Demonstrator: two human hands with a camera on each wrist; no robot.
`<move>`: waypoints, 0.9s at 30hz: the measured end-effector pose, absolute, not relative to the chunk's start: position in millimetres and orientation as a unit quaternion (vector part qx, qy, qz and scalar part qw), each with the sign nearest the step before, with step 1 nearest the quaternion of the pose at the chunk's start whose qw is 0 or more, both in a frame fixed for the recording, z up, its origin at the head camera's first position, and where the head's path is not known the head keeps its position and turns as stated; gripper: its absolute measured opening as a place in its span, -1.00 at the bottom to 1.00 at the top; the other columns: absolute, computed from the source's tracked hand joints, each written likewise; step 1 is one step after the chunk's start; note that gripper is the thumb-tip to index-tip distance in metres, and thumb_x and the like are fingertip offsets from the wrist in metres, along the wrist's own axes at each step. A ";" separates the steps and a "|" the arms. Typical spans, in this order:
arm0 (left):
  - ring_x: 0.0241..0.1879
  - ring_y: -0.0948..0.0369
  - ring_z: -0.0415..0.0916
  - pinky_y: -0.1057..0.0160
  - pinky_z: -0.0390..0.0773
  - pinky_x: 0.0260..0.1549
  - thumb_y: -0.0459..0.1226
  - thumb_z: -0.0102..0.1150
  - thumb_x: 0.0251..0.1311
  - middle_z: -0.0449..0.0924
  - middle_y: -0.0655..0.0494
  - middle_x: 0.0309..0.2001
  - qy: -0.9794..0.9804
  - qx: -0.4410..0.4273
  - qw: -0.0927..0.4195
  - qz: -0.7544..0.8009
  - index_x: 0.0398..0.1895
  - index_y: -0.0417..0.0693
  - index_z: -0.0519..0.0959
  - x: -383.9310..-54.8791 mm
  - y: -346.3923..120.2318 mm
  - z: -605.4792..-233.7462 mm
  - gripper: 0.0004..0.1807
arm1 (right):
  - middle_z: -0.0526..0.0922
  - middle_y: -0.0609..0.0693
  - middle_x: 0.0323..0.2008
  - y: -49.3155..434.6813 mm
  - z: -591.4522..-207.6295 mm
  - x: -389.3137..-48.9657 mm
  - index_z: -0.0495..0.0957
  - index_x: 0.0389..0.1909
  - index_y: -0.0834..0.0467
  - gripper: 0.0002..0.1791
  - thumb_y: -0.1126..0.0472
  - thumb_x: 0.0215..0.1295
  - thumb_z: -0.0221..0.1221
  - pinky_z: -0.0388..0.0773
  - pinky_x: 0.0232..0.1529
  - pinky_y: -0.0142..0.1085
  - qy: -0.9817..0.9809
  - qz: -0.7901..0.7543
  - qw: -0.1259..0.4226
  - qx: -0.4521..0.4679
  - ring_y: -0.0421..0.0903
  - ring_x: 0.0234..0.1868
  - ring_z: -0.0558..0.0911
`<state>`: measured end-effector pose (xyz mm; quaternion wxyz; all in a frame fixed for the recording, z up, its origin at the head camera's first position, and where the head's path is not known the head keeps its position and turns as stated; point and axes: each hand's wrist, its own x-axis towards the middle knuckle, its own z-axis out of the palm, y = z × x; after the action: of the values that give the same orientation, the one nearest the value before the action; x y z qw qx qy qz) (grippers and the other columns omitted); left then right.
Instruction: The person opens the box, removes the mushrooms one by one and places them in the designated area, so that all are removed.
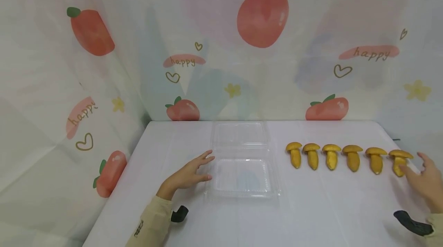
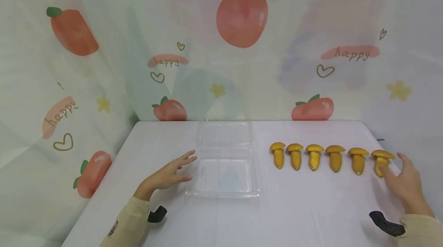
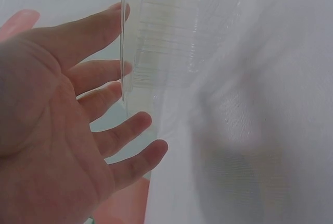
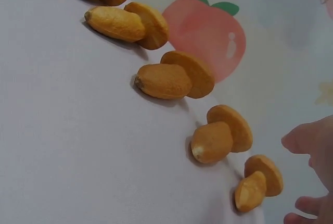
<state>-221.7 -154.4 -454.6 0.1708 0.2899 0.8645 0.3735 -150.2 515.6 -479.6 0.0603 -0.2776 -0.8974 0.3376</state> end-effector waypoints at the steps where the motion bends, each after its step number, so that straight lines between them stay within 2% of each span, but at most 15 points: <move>1: 0.62 -0.14 -0.09 -0.31 0.10 0.50 -0.23 0.24 0.36 -0.07 -0.10 0.65 0.866 0.290 0.170 0.370 0.55 -0.23 0.19 -222.3 -154.3 -453.9 -0.25 | -0.36 0.57 0.51 514.5 -476.7 -150.8 -0.40 0.57 0.34 -0.19 0.11 0.57 -0.19 0.06 0.35 0.50 -0.897 0.336 0.060 -0.280 0.64 0.46 -0.10; 5: 0.62 -0.13 -0.09 -0.30 0.07 0.51 -0.23 0.24 0.36 -0.07 -0.09 0.65 0.868 0.290 0.171 0.365 0.55 -0.22 0.20 -224.3 -153.2 -451.7 -0.25 | -0.36 0.55 0.52 515.5 -470.0 -153.9 -0.38 0.58 0.30 -0.18 0.01 0.59 -0.19 0.09 0.33 0.51 -0.903 0.325 0.059 -0.276 0.63 0.47 -0.10; 7: 0.62 -0.13 -0.10 -0.30 0.06 0.51 -0.22 0.24 0.36 -0.07 -0.08 0.65 0.867 0.290 0.173 0.366 0.55 -0.21 0.20 -224.5 -153.1 -451.8 -0.25 | -0.33 0.56 0.52 518.1 -472.2 -155.0 -0.36 0.59 0.28 -0.11 -0.15 0.58 -0.20 0.13 0.29 0.53 -0.906 0.320 0.069 -0.268 0.64 0.46 -0.07; 10: 0.63 -0.13 -0.10 -0.30 0.06 0.52 -0.20 0.24 0.36 -0.07 -0.08 0.65 0.866 0.289 0.177 0.369 0.55 -0.20 0.20 -224.1 -153.5 -453.6 -0.24 | -0.31 0.53 0.53 516.0 -473.5 -155.8 -0.33 0.61 0.24 -0.09 -0.22 0.56 -0.20 0.12 0.28 0.54 -0.907 0.323 0.084 -0.256 0.62 0.48 -0.09; 12: 0.62 -0.13 -0.10 -0.31 0.06 0.51 -0.20 0.24 0.37 -0.07 -0.08 0.65 0.865 0.289 0.177 0.371 0.55 -0.20 0.20 -223.7 -153.9 -455.3 -0.24 | -0.30 0.53 0.54 508.8 -469.8 -155.3 -0.31 0.60 0.25 -0.12 -0.18 0.57 -0.20 0.10 0.29 0.55 -0.907 0.327 0.093 -0.249 0.61 0.49 -0.11; 14: 0.63 -0.13 -0.11 -0.30 0.06 0.52 -0.21 0.24 0.37 -0.08 -0.07 0.65 0.865 0.287 0.178 0.372 0.55 -0.19 0.20 -222.9 -153.7 -455.8 -0.25 | -0.30 0.52 0.54 496.4 -461.4 -153.8 -0.28 0.60 0.28 -0.21 0.00 0.60 -0.17 0.05 0.33 0.53 -0.908 0.329 0.097 -0.241 0.60 0.50 -0.14; 17: 0.62 -0.14 -0.09 -0.33 0.06 0.50 -0.22 0.24 0.37 -0.07 -0.08 0.65 0.866 0.285 0.176 0.370 0.55 -0.20 0.20 -222.3 -153.5 -456.2 -0.26 | -0.29 0.55 0.53 476.2 -449.2 -150.9 -0.25 0.57 0.37 -0.24 0.15 0.58 -0.12 0.01 0.36 0.52 -0.912 0.330 0.105 -0.221 0.60 0.50 -0.14; 20: 0.62 -0.15 -0.08 -0.33 0.06 0.50 -0.23 0.25 0.36 -0.06 -0.08 0.65 0.868 0.282 0.175 0.369 0.54 -0.19 0.21 -221.3 -152.9 -454.6 -0.26 | -0.19 0.61 0.50 460.0 -442.3 -150.6 -0.19 0.55 0.43 -0.26 0.23 0.55 -0.08 -0.05 0.40 0.50 -0.914 0.334 0.125 -0.192 0.61 0.49 -0.10; 23: 0.62 -0.15 -0.08 -0.33 0.06 0.50 -0.23 0.25 0.36 -0.06 -0.07 0.65 0.869 0.281 0.174 0.370 0.54 -0.19 0.21 -220.7 -152.8 -453.1 -0.26 | 0.01 0.67 0.41 449.3 -440.0 -152.5 -0.11 0.54 0.45 -0.30 0.28 0.53 -0.07 -0.03 0.41 0.49 -0.916 0.335 0.144 -0.165 0.63 0.44 0.01; 24: 0.62 -0.15 -0.08 -0.33 0.06 0.50 -0.23 0.25 0.36 -0.06 -0.08 0.65 0.868 0.281 0.174 0.370 0.54 -0.19 0.21 -220.6 -152.8 -452.8 -0.26 | 0.10 0.68 0.35 446.8 -439.9 -153.5 -0.06 0.53 0.46 -0.31 0.28 0.52 -0.06 0.17 0.43 0.37 -0.919 0.329 0.152 -0.155 0.60 0.38 0.13; 25: 0.62 -0.15 -0.08 -0.33 0.07 0.50 -0.22 0.25 0.36 -0.06 -0.08 0.65 0.869 0.281 0.173 0.369 0.54 -0.19 0.21 -220.7 -153.0 -452.7 -0.25 | 0.17 0.67 0.29 444.7 -440.5 -154.4 -0.03 0.52 0.45 -0.32 0.28 0.51 -0.05 0.38 0.36 0.23 -0.922 0.323 0.156 -0.147 0.56 0.27 0.28; 27: 0.62 -0.15 -0.08 -0.33 0.07 0.50 -0.21 0.25 0.36 -0.06 -0.08 0.65 0.869 0.281 0.172 0.369 0.54 -0.20 0.21 -220.8 -153.3 -452.4 -0.25 | 0.19 0.68 0.25 439.9 -440.9 -155.5 -0.01 0.52 0.44 -0.32 0.26 0.50 -0.05 0.43 0.27 0.29 -0.924 0.325 0.152 -0.132 0.57 0.21 0.29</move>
<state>-220.8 -153.3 -452.4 0.1723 0.2814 0.8689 0.3690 -155.5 439.9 -440.9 0.1522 -0.1320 -0.9239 0.3253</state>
